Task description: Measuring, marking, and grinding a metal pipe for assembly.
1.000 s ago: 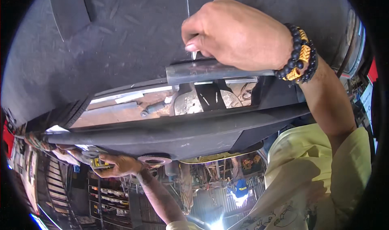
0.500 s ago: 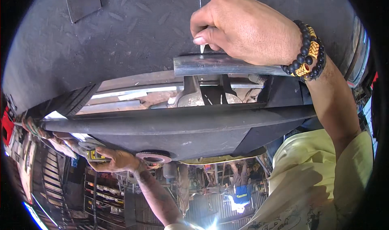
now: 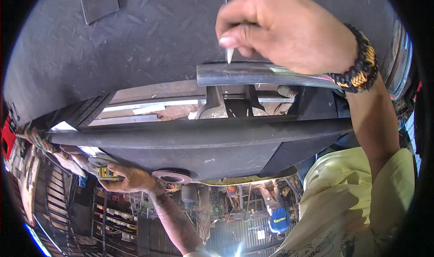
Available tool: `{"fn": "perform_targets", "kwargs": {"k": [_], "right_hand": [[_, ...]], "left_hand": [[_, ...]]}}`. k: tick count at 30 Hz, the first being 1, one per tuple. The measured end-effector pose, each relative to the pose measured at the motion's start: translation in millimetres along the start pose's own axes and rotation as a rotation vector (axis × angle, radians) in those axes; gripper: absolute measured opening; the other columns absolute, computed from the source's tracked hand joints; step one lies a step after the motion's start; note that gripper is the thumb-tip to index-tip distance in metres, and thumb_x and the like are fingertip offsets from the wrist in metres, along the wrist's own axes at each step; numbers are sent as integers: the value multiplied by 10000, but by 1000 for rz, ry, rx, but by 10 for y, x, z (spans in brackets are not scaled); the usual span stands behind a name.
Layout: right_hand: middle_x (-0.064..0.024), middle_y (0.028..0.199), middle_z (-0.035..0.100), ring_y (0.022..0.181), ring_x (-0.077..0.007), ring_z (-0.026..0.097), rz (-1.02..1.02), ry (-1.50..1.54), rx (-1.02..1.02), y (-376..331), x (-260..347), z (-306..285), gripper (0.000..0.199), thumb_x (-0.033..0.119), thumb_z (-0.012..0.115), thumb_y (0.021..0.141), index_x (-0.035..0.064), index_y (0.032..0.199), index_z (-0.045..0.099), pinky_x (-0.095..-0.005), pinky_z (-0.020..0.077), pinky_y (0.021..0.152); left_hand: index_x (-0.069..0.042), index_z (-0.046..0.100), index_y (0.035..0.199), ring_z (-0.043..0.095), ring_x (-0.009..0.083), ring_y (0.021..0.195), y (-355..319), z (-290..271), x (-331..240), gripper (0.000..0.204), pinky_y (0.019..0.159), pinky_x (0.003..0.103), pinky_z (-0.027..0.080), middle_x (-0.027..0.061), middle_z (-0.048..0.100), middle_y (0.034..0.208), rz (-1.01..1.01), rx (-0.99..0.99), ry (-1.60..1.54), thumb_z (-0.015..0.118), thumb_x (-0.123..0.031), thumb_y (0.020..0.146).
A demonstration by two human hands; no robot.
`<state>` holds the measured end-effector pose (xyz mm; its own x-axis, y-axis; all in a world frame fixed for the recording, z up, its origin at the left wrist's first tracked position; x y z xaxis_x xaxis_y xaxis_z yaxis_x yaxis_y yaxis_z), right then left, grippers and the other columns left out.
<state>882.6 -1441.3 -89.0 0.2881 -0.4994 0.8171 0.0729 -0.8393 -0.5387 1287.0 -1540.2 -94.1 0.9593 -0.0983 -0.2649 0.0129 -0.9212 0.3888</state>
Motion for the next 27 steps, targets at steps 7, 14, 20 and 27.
{"fn": "perform_targets", "kwargs": {"k": [7,14,20,27], "right_hand": [[-117,630,602,584,-230,606,29,-92,-192,-47,-177,158,148,104,580,918,-24,862,629,-356,475,581],[-128,630,608,586,-263,615,-69,-126,-179,-1,-266,287,136,87,575,919,-22,865,636,-377,486,587],[-116,625,598,560,-243,595,-81,-127,-179,7,-291,318,130,75,572,917,-27,863,631,-357,479,573],[-64,622,561,539,-149,521,165,160,-80,-90,-97,128,152,106,585,927,-29,869,622,-301,436,543]], "left_hand": [[62,439,1300,538,354,1109,41,-33,142,672,923,482,470,245,511,1219,71,0,51,605,-474,930],[61,436,1301,549,355,1094,29,-34,61,654,907,472,487,249,514,1211,122,6,48,598,-458,939],[58,431,1300,549,348,1091,42,-25,83,649,897,470,493,251,514,1215,129,-13,52,605,-453,939],[55,417,1310,550,344,1089,21,-33,31,647,900,462,492,249,514,1214,65,-1,15,613,-437,939]]}}
Point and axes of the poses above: each hand's wrist, its own y-axis towards the middle knuckle, its own z-axis out of the palm, x = y × z, the point moved 1 cm from there along y, towards the middle knuckle
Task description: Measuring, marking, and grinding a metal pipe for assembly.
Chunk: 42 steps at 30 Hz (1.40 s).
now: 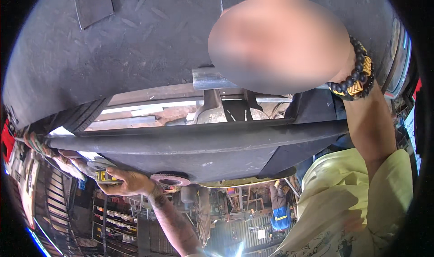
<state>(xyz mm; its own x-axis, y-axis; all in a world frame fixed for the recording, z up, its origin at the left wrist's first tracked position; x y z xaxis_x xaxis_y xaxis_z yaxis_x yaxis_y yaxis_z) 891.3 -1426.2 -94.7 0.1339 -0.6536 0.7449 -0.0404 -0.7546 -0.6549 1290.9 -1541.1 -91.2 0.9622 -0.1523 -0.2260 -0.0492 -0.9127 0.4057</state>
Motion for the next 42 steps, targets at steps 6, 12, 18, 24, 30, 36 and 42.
{"fn": "perform_targets", "kwargs": {"k": [6,12,18,24,30,36,42], "right_hand": [[-106,635,591,555,-210,571,-205,-201,-99,62,-166,88,128,95,582,917,-12,879,641,-340,468,572],[-120,635,609,586,-250,608,-226,-210,-105,95,-212,146,131,86,570,912,-16,875,644,-357,476,583],[-113,628,601,571,-220,599,-163,-165,13,109,-144,90,136,98,581,915,-15,874,645,-345,476,578],[-90,636,592,557,-184,575,-161,-117,-39,25,-89,73,137,100,580,925,-11,878,644,-319,467,572],[-101,631,588,555,-201,567,-160,-181,-114,42,-166,112,143,105,577,929,-9,876,646,-336,466,561],[-108,634,607,577,-218,609,-238,-236,-122,72,-221,161,151,100,572,927,-18,890,659,-324,482,566],[-94,627,614,535,-165,603,-119,-41,213,34,-47,119,181,120,559,938,-26,898,658,-307,484,532]], "left_hand": [[58,418,1310,551,342,1080,6,-7,45,636,900,465,493,254,502,1217,-40,13,19,605,-427,944],[52,421,1314,540,344,1095,11,-7,14,652,896,465,493,242,490,1220,-30,23,61,599,-452,940],[45,423,1318,540,332,1094,17,3,14,676,884,446,501,226,485,1212,-62,16,-5,597,-482,933],[43,423,1320,535,323,1095,20,6,4,670,873,441,503,216,472,1233,-28,27,-14,595,-477,935],[40,428,1317,533,316,1088,20,1,44,641,878,449,491,212,474,1226,-38,35,-30,587,-457,946],[44,426,1312,540,320,1076,25,-5,35,631,882,452,489,224,483,1215,-24,39,-16,587,-446,950],[51,423,1309,548,329,1086,17,-6,97,646,890,457,495,231,487,1221,8,17,14,586,-459,947]]}}
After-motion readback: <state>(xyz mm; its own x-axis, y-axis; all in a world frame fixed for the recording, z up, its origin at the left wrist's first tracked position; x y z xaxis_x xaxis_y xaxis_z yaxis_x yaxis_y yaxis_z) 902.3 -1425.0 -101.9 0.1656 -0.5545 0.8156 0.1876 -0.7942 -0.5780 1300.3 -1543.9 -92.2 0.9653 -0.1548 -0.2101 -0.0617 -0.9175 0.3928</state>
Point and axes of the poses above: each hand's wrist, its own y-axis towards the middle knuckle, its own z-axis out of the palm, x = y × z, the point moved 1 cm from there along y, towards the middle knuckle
